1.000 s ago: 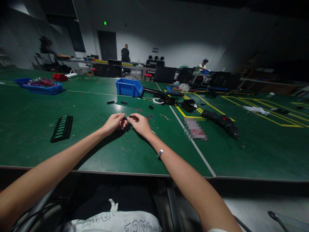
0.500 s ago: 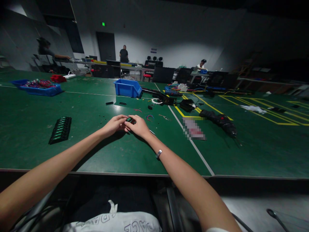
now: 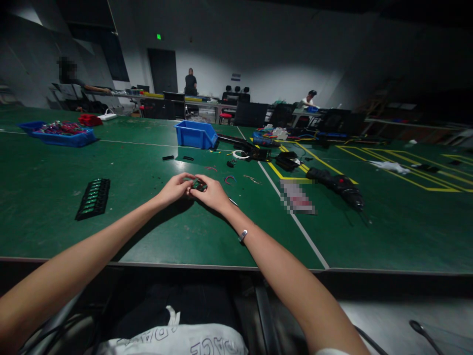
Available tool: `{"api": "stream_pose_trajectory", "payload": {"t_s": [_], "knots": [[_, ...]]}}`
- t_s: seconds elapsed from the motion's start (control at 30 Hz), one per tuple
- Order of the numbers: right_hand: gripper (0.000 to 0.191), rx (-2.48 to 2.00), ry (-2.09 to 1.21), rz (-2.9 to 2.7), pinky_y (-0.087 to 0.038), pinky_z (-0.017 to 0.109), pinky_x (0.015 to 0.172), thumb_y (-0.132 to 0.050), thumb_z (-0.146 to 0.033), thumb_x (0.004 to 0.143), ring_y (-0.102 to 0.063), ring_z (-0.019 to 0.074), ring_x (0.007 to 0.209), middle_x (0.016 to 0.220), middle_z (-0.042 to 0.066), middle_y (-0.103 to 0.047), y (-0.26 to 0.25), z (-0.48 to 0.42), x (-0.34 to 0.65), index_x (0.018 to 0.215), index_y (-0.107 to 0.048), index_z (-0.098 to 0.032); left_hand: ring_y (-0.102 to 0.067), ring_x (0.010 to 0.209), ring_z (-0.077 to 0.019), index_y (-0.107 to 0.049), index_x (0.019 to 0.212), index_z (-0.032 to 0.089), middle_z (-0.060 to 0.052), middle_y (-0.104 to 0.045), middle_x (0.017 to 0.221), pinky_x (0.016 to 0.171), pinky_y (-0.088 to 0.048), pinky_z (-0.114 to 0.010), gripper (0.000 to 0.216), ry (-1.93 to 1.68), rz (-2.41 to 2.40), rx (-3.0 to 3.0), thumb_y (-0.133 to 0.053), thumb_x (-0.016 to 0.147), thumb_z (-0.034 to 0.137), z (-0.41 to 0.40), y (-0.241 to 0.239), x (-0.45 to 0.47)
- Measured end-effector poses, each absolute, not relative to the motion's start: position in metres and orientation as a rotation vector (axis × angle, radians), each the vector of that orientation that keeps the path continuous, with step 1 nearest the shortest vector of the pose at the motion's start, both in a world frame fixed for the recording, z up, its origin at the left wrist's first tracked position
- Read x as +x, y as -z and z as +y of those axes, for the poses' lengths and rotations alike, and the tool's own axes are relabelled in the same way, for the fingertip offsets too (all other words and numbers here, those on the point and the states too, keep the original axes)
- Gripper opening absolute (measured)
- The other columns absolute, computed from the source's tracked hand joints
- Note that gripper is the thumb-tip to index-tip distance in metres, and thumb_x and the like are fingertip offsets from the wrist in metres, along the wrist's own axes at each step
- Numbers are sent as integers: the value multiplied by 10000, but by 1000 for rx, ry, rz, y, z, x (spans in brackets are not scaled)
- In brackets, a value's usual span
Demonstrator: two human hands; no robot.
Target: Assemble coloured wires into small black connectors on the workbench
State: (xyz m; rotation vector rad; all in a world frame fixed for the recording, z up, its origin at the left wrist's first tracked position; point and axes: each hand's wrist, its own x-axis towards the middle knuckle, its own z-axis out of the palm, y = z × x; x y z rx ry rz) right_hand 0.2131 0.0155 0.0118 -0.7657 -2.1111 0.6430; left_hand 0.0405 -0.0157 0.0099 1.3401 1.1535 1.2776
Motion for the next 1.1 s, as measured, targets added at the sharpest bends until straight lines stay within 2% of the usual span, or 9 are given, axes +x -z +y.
{"api": "stream_pose_trajectory", "payload": {"t_s": [0.07,0.17,0.27,0.33,0.57,0.87,1.1], "knots": [[486,-776,-721,-2078,-517,321,776,-741,-367,787,-675,202,873,1043,65,-720,-11,14,212,1232,-631,-209,-587,509,-114,-625,1055,146,-14,-658,685,536,-464,-212,195,-1323,1233,1445,-562,873,170,-14,-11,35],[422,-768,-751,-2088,-506,295,704,-745,-400,781,-667,183,791,952,45,-721,-12,13,213,1139,-637,-202,-630,638,-139,-667,1043,162,-39,-702,793,615,-477,-216,232,-1379,1329,1575,-586,826,145,-16,-16,28],[366,-757,-669,-2178,-505,319,761,-757,-380,769,-662,192,818,949,42,-721,-14,12,215,1078,-673,-203,-660,811,-174,-714,959,172,-54,-725,892,733,-485,-227,224,-1426,1379,1686,-596,780,110,-17,-21,22],[332,-738,-631,-2238,-500,343,829,-747,-335,782,-665,205,878,1002,50,-726,-14,12,216,1085,-695,-211,-659,857,-187,-731,917,175,-57,-730,911,767,-479,-234,220,-1419,1403,1764,-577,776,104,-17,-23,19],[274,-597,-568,-2366,-476,370,921,-754,-230,785,-655,234,995,1054,77,-724,-10,19,217,1058,-745,-209,-652,843,-186,-747,920,172,-59,-736,909,761,-461,-236,247,-1194,1395,2163,-536,798,139,-14,-23,8],[231,-633,-535,-2349,-477,353,898,-742,-255,810,-641,215,958,1024,74,-697,-9,19,216,1032,-729,-191,-569,652,-149,-724,917,165,-27,-665,759,608,-401,-224,211,-982,1313,2277,-579,766,191,-19,-23,5],[222,-674,-587,-2313,-480,332,883,-747,-269,804,-644,201,950,1014,58,-688,-4,23,217,1011,-720,-193,-577,719,-153,-639,1106,165,-15,-642,846,656,-424,-236,359,-747,1197,2166,-657,763,268,-18,-21,0]]}}
